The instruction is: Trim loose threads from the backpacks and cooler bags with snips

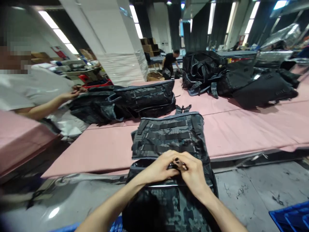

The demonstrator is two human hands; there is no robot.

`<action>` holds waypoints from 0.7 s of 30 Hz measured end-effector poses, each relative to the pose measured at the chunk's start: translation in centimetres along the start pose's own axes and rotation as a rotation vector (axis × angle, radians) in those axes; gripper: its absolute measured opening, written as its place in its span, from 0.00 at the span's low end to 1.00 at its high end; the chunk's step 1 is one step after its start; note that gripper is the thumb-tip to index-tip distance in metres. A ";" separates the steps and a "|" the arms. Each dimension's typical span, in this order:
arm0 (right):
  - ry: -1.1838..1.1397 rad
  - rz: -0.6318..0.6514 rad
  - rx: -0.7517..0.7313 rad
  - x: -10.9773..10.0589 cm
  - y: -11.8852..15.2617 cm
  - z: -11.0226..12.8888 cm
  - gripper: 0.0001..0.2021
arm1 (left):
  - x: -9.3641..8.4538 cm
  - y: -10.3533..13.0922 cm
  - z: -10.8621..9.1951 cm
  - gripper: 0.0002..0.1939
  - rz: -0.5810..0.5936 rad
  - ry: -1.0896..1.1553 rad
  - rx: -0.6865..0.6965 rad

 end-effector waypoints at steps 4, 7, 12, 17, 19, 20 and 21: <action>0.362 0.057 -0.146 -1.4 1.3 -0.8 0.14 | -0.1 0.4 0.0 0.08 -0.208 -0.086 -0.057; 0.761 0.113 -0.206 -1.2 2.4 -2.8 0.22 | -2.5 2.8 1.9 0.12 -0.422 -0.115 -0.062; 0.909 0.139 -0.228 -1.0 4.0 -4.8 0.28 | -9.7 14.0 14.3 0.09 -0.895 0.329 -0.520; 0.922 0.146 -0.331 0.4 3.6 -4.5 0.26 | -9.5 20.1 26.3 0.10 -1.023 0.691 -0.907; 0.918 0.157 -0.368 1.0 3.5 -4.5 0.25 | -7.7 19.2 28.8 0.13 -0.970 0.757 -0.979; 0.909 0.152 -0.376 1.1 3.4 -4.4 0.25 | -6.9 18.4 29.5 0.14 -0.938 0.780 -0.998; 0.897 0.144 -0.380 1.1 3.4 -4.4 0.25 | -6.1 17.6 30.0 0.15 -0.908 0.801 -1.008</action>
Point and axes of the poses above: each hand's wrist, its own y-axis away from the middle knuckle, its own x-axis out of the palm, z = x × y, the point moved 10 cm from there along -y, towards the middle knuckle, and after that the axes turned 7 degrees about -x, right-handed, at the moved point
